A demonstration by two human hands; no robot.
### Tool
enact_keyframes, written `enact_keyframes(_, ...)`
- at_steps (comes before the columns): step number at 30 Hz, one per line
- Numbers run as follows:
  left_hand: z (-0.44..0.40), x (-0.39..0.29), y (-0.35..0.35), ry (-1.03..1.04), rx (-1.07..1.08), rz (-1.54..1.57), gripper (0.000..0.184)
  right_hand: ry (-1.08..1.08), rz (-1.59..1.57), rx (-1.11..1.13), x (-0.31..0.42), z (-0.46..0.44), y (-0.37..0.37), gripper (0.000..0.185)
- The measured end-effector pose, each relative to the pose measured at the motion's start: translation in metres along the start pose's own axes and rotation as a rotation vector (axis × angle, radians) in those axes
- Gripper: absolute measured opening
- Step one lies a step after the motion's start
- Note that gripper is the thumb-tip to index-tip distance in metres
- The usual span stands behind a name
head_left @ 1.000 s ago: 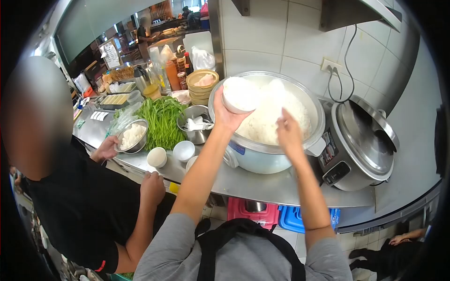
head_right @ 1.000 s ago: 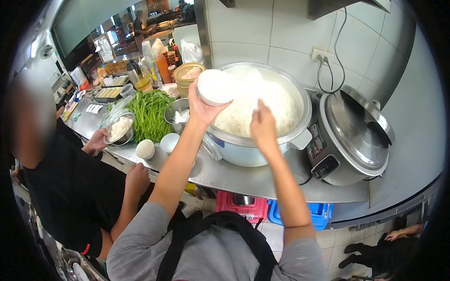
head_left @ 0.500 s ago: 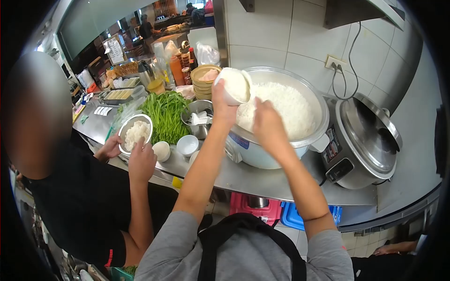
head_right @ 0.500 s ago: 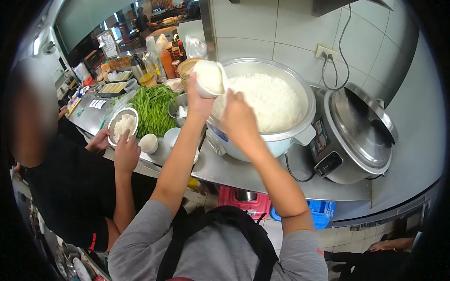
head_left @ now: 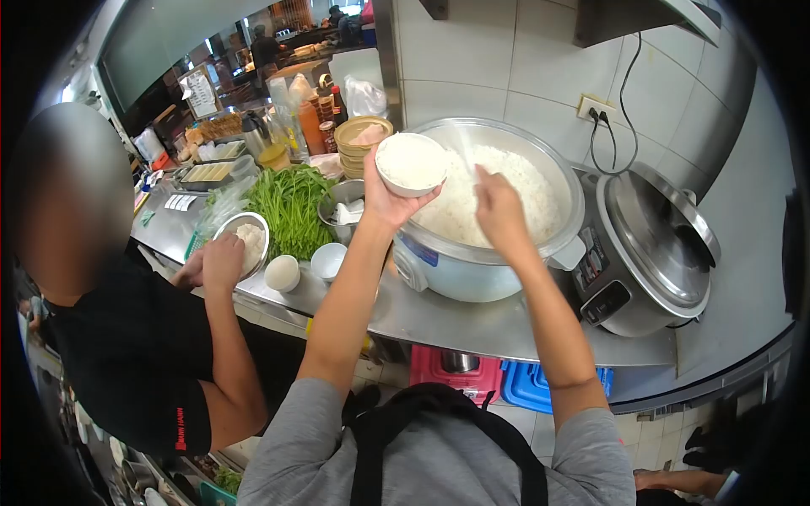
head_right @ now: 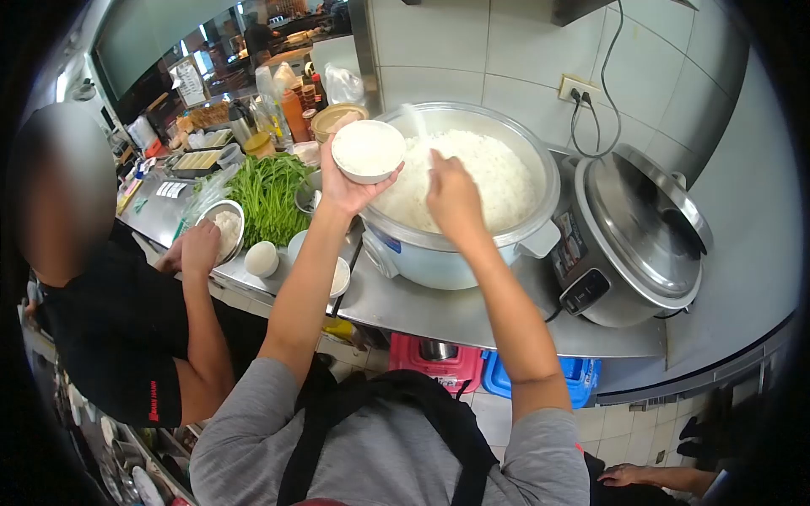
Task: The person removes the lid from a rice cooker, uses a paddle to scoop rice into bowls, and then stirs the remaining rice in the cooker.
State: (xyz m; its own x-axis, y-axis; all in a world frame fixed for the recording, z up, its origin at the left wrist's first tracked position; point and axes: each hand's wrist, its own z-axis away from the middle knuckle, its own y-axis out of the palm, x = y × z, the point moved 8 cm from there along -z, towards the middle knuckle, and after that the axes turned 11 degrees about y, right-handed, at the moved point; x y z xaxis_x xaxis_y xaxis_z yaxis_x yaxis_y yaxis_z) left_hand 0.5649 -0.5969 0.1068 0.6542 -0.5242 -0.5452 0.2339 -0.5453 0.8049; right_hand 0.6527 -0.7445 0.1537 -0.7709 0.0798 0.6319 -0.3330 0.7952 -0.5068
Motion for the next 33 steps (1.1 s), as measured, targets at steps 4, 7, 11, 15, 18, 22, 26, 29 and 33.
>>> enact_keyframes(4, -0.003, 0.010, -0.001, -0.102, -0.037, -0.111, 0.066, -0.071, 0.284, 0.125, 0.040, 0.023, 0.011, 0.039)
enact_keyframes(7, 0.003, 0.006, -0.004, -0.144, -0.039, -0.203, 0.068, -0.141, 0.204, 0.114, 0.036, 0.003, -0.013, 0.040)
enact_keyframes(11, 0.002, 0.008, -0.005, -0.253, -0.016, -0.248, 0.070, -0.232, 0.363, 0.150, 0.042, 0.010, -0.004, 0.040)
enact_keyframes(15, 0.010, 0.008, -0.006, -0.342, -0.007, -0.191, 0.073, -0.406, 0.319, 0.096, 0.068, 0.006, -0.024, 0.043)
enact_keyframes(18, 0.017, 0.010, -0.009, -0.363, 0.002, -0.118, 0.073, -0.477, 0.419, 0.176, 0.064, 0.011, -0.013, 0.044)
enact_keyframes(22, 0.026, 0.008, -0.008, -0.381, 0.009, 0.031, 0.074, -0.615, 0.465, 0.161, 0.078, 0.008, -0.025, 0.053)
enact_keyframes(26, 0.043, -0.004, -0.008, -0.402, 0.034, 0.057, 0.074, -0.729, 0.445, 0.128, 0.076, 0.020, -0.020, 0.060)
enact_keyframes(29, 0.062, -0.006, -0.007, -0.469, 0.188, 0.176, 0.073, -0.762, 0.461, 0.145, 0.087, 0.030, -0.013, 0.059)
enact_keyframes(33, 0.075, -0.018, -0.020, -0.422, 0.093, 0.274, 0.072, -0.776, 0.427, 0.170, 0.103, 0.037, -0.020, 0.057)
